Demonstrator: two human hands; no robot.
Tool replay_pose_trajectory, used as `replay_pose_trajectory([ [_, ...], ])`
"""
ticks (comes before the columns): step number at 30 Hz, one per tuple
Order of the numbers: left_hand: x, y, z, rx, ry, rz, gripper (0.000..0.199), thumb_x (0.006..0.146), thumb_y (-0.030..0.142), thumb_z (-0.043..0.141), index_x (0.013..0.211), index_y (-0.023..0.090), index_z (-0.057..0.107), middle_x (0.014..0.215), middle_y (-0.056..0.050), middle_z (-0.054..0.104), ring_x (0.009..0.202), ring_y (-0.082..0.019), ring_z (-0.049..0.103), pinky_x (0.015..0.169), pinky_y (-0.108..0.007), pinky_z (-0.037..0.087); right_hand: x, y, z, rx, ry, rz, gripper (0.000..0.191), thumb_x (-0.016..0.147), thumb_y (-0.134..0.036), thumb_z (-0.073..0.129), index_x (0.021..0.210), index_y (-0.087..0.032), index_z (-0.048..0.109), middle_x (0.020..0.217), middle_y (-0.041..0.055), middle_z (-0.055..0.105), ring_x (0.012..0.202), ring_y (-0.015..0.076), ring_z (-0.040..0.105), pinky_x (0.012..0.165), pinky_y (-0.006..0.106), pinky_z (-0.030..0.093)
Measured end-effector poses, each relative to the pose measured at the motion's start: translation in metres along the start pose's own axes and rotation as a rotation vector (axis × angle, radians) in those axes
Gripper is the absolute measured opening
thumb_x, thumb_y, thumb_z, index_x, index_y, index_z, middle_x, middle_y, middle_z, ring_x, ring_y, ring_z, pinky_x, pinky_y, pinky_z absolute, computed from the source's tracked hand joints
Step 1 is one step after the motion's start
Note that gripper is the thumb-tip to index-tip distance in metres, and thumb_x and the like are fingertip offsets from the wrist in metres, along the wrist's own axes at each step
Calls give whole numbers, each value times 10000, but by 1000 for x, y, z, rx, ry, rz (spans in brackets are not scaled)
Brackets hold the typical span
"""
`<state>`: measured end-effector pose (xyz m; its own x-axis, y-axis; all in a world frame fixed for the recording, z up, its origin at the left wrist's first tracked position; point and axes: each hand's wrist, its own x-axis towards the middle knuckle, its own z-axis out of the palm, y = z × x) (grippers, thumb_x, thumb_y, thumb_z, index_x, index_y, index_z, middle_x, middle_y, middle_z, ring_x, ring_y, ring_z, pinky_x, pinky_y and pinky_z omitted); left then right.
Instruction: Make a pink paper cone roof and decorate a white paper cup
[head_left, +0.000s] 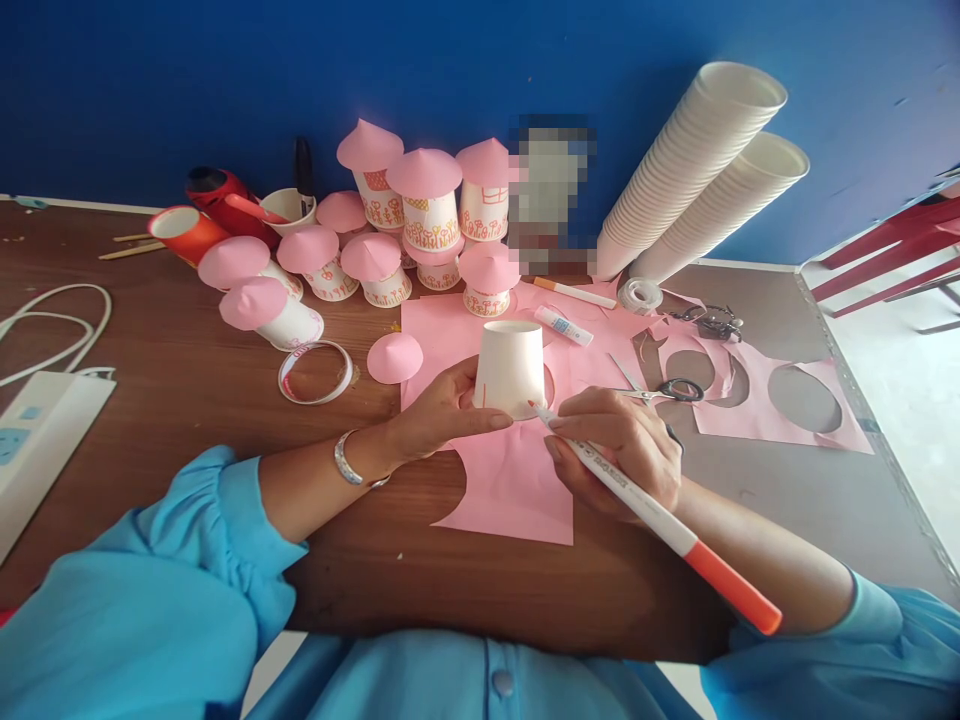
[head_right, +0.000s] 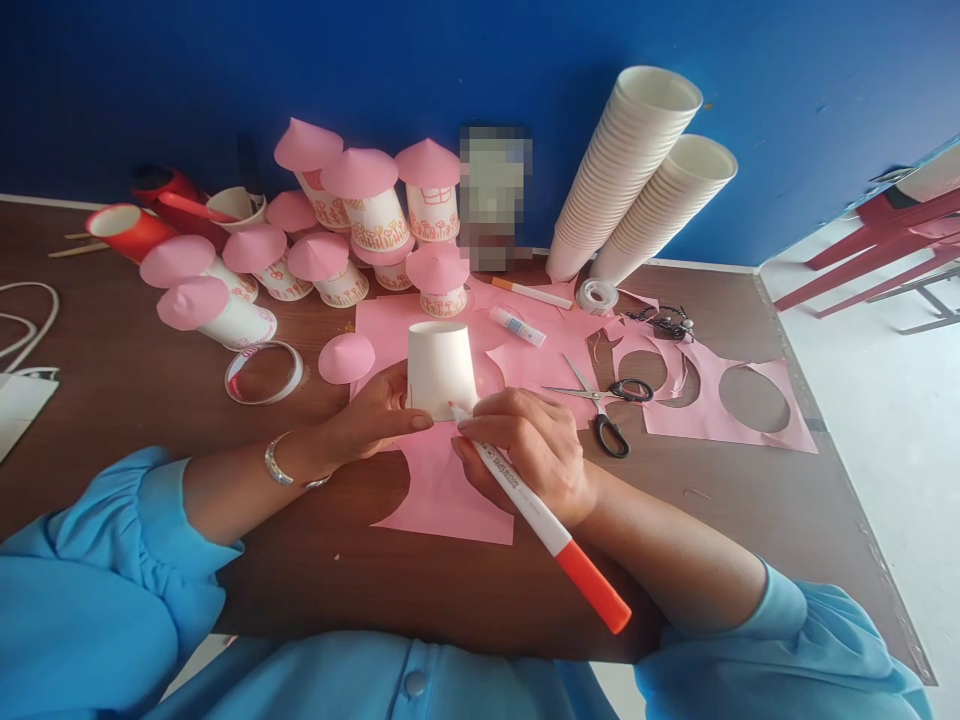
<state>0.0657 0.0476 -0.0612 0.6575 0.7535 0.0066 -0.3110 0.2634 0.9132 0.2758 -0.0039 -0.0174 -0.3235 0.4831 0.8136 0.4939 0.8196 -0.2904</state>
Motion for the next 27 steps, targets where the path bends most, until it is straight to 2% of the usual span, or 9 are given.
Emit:
replay_pose_trajectory([
  [8, 1, 2, 3, 31, 20, 3, 485, 737, 315, 895, 1164, 193, 701, 1192, -105, 743, 1085, -257, 670, 944, -390, 517, -1, 0, 0, -36, -1, 15, 157, 892, -99, 660, 1013, -188, 619, 795, 35, 690, 651, 156, 675, 546, 271, 560],
  [18, 0, 2, 2, 49, -17, -3, 480, 768, 331, 875, 1195, 207, 694, 1225, -104, 737, 1121, -262, 661, 954, -387, 514, -3, -1, 1, -57, -1, 25, 163, 892, -97, 674, 1013, -190, 619, 809, 29, 693, 665, 151, 681, 568, 261, 558],
  [27, 0, 5, 4, 37, -9, 4, 435, 778, 285, 869, 1172, 207, 701, 1177, -83, 739, 1046, -211, 657, 914, -347, 517, 0, -1, -1, -72, -22, 23, 187, 885, -96, 690, 1023, -196, 614, 798, 36, 715, 650, 158, 695, 562, 262, 559],
])
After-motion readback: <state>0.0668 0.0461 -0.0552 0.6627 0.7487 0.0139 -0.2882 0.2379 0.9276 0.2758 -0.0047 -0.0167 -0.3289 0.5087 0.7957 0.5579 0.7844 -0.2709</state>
